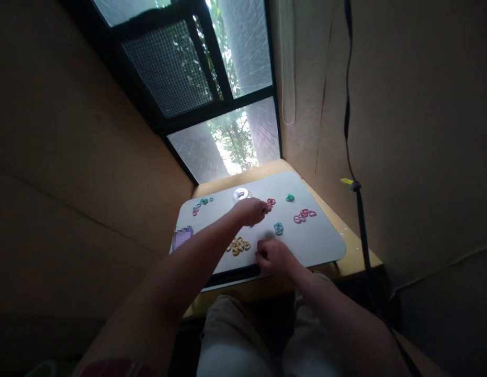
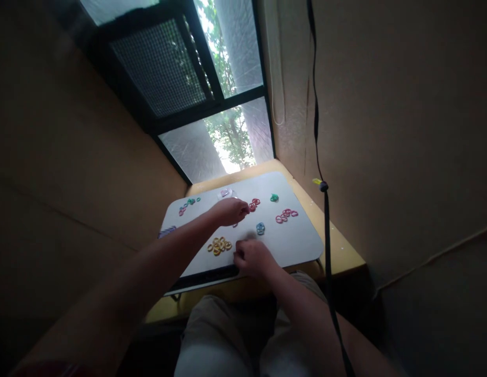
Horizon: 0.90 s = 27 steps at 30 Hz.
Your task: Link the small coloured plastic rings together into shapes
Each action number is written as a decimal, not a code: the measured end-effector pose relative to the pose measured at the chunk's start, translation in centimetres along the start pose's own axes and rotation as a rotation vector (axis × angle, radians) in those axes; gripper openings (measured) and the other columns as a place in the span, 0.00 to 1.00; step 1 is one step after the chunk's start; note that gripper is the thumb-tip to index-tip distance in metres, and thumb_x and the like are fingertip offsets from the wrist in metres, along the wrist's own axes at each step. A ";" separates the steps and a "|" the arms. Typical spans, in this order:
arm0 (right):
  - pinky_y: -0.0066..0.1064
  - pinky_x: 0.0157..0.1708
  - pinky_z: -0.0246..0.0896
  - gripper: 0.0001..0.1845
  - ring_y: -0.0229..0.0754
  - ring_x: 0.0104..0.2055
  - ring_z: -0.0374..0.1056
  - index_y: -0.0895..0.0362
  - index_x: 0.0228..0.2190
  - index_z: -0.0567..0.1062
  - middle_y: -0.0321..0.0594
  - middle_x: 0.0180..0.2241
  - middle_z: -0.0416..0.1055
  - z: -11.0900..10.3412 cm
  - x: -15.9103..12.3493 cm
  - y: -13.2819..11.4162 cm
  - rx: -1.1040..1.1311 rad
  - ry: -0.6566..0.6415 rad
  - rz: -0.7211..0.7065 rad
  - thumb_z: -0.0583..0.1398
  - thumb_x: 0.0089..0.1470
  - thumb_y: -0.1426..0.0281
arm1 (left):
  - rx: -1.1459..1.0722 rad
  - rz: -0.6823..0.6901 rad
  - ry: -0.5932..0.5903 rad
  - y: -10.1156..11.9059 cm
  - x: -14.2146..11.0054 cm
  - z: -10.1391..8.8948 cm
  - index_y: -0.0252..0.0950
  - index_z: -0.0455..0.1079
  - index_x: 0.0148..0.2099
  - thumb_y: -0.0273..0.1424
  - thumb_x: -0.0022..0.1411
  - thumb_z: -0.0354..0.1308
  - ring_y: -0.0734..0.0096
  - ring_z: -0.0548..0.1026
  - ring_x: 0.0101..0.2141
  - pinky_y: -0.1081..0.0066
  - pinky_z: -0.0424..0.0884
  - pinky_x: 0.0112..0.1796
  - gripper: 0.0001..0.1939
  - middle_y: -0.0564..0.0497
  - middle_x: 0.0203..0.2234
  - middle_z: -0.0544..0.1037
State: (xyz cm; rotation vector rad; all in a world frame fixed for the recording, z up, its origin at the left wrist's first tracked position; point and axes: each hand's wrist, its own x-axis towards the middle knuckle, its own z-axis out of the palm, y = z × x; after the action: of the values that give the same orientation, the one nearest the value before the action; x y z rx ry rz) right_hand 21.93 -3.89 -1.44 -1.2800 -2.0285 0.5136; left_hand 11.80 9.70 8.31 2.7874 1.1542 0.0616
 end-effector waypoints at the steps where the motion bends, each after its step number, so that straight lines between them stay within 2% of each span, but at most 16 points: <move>1: 0.28 0.26 0.45 0.08 0.36 0.24 0.58 0.56 0.21 0.67 0.35 0.21 0.67 0.1 0.0 0.0 0.009 0.006 -0.002 0.57 0.49 0.71 | 0.021 -0.025 0.024 -1.4 -0.8 -1.2 0.39 0.78 0.37 0.29 0.55 0.56 0.63 0.75 0.33 0.69 0.67 0.38 0.10 0.47 0.31 0.79; 3: 0.27 0.26 0.46 0.09 0.35 0.24 0.57 0.56 0.20 0.65 0.34 0.20 0.65 0.3 -0.1 0.2 0.014 0.012 -0.007 0.56 0.50 0.72 | 0.067 -0.099 0.065 -5.0 -2.8 -3.8 0.39 0.78 0.38 0.30 0.57 0.54 0.64 0.75 0.33 0.70 0.67 0.37 0.11 0.47 0.33 0.80; 7: 0.27 0.25 0.46 0.11 0.35 0.23 0.57 0.56 0.20 0.62 0.33 0.20 0.62 0.6 0.0 0.6 0.006 0.005 -0.009 0.54 0.52 0.70 | 0.105 -0.438 0.104 -13.3 -8.2 -8.7 0.36 0.77 0.39 0.30 0.58 0.53 0.69 0.75 0.32 0.74 0.66 0.33 0.12 0.48 0.33 0.80; 9: 0.27 0.25 0.47 0.11 0.36 0.24 0.57 0.56 0.20 0.62 0.33 0.20 0.63 0.7 0.1 0.8 0.006 0.003 0.001 0.54 0.53 0.69 | 0.090 -0.635 0.152 -16.9 -11.1 -10.1 0.35 0.77 0.40 0.29 0.58 0.53 0.70 0.75 0.32 0.75 0.65 0.31 0.12 0.48 0.34 0.80; 11: 0.27 0.26 0.48 0.11 0.36 0.24 0.59 0.56 0.21 0.62 0.34 0.21 0.64 0.8 0.1 1.0 -0.007 -0.019 -0.010 0.53 0.54 0.68 | 0.099 -0.720 0.171 -19.6 -13.3 -10.4 0.34 0.77 0.41 0.28 0.59 0.52 0.70 0.75 0.31 0.74 0.65 0.30 0.13 0.47 0.34 0.81; 14: 0.28 0.26 0.50 0.11 0.37 0.24 0.60 0.56 0.22 0.63 0.35 0.21 0.65 0.9 0.2 1.2 -0.031 -0.039 -0.010 0.52 0.55 0.67 | 0.095 -0.782 0.152 -22.1 -15.1 -9.1 0.33 0.77 0.41 0.28 0.58 0.54 0.69 0.75 0.32 0.74 0.65 0.30 0.12 0.46 0.35 0.81; 17: 0.28 0.26 0.50 0.12 0.37 0.24 0.60 0.55 0.22 0.63 0.35 0.21 0.65 0.9 0.2 1.2 -0.041 -0.050 -0.008 0.52 0.56 0.67 | 0.074 -0.781 0.097 -23.4 -14.9 -6.6 0.36 0.77 0.40 0.28 0.54 0.58 0.68 0.76 0.33 0.74 0.65 0.31 0.10 0.47 0.36 0.81; 22: 0.28 0.25 0.50 0.13 0.37 0.23 0.61 0.55 0.22 0.63 0.35 0.21 0.65 0.8 0.1 1.1 -0.066 -0.060 0.005 0.52 0.56 0.67 | 0.032 -0.745 0.058 -24.0 -12.7 -2.6 0.39 0.75 0.45 0.32 0.52 0.63 0.67 0.76 0.38 0.75 0.67 0.34 0.16 0.48 0.42 0.80; 27: 0.28 0.26 0.51 0.12 0.37 0.24 0.61 0.56 0.22 0.64 0.35 0.21 0.66 0.9 0.2 1.0 -0.082 -0.069 0.025 0.52 0.57 0.67 | 0.005 -0.757 0.045 -23.8 -11.5 -0.6 0.40 0.75 0.43 0.42 0.52 0.62 0.66 0.76 0.35 0.74 0.67 0.33 0.17 0.48 0.38 0.81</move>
State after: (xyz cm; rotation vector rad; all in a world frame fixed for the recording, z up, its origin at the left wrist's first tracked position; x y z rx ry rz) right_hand 21.87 -3.23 -2.64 -1.3543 -2.1123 0.4970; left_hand -13.07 18.25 5.93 2.1714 2.1164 0.0461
